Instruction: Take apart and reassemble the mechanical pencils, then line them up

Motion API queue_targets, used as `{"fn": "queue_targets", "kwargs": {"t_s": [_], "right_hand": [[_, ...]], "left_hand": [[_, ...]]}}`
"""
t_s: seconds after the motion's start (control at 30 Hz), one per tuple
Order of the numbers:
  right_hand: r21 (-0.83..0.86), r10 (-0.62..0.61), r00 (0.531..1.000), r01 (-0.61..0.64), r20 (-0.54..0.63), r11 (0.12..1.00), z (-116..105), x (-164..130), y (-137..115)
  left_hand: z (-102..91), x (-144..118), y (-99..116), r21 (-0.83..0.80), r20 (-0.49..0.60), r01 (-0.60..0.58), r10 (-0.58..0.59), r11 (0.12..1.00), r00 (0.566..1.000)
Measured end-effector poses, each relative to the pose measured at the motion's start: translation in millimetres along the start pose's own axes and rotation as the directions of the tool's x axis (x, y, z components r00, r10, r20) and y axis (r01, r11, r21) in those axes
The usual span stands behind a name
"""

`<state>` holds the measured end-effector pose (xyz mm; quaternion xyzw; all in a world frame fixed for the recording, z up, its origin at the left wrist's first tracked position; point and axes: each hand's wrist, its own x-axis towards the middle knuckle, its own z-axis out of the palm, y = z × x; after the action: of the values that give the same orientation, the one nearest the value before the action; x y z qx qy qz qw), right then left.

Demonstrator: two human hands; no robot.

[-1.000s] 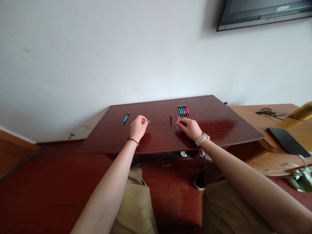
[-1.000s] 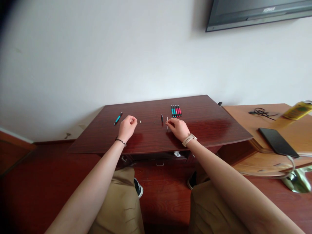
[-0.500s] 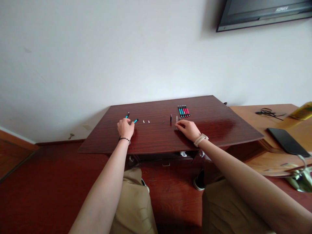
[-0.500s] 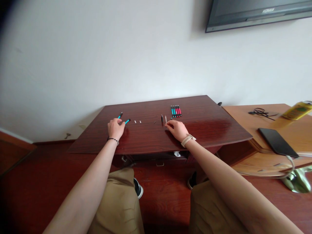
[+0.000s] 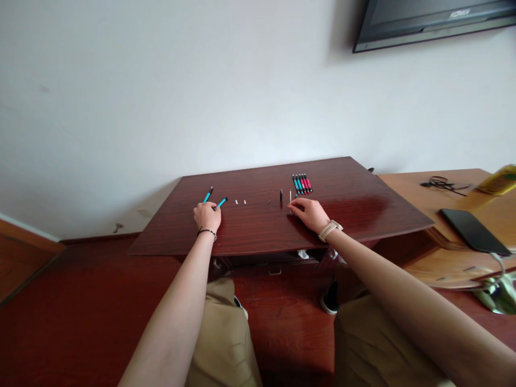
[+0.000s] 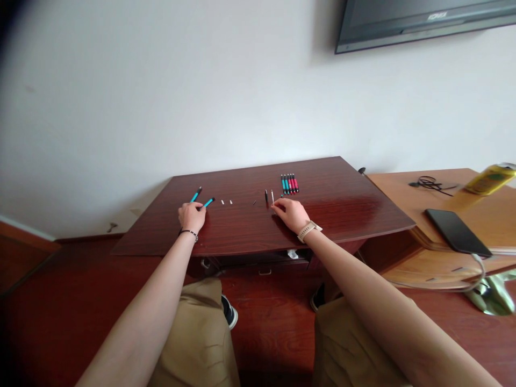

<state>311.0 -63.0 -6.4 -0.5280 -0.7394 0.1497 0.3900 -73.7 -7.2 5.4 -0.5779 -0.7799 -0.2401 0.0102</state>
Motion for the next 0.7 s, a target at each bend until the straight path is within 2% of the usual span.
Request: {"fn": "queue_targets", "kwargs": {"t_s": [0.27,0.37,0.43,0.53,0.6,0.7], "right_hand": [[-0.008,0.004,1.000,-0.004,-0.007,1.000,2,1,3],[-0.011,0.010,1.000,-0.010,-0.003,1.000,2,0,2],[-0.007,0.014,1.000,-0.014,-0.002,1.000,1,0,1],[0.001,0.015,1.000,-0.015,-0.002,1.000,1,0,0],[0.003,0.014,1.000,-0.014,-0.002,1.000,1,0,0],[0.003,0.014,1.000,-0.014,0.005,1.000,1,0,0]], "left_hand": [[5.4,5,-4,-0.028,-0.053,0.014,-0.016,1.000,0.998],[9.8,12,-10,-0.134,-0.103,0.044,-0.058,0.990,0.993],[13.7,17,-12,-0.282,-0.148,0.067,-0.112,0.957,0.983],[18.5,24,-11,-0.588,-0.192,0.065,-0.218,0.806,0.957],[18.5,26,-6,-0.763,-0.187,0.045,-0.286,0.645,0.940],[11.9,27,5,-0.919,-0.115,0.045,-0.376,0.392,0.919]]}}
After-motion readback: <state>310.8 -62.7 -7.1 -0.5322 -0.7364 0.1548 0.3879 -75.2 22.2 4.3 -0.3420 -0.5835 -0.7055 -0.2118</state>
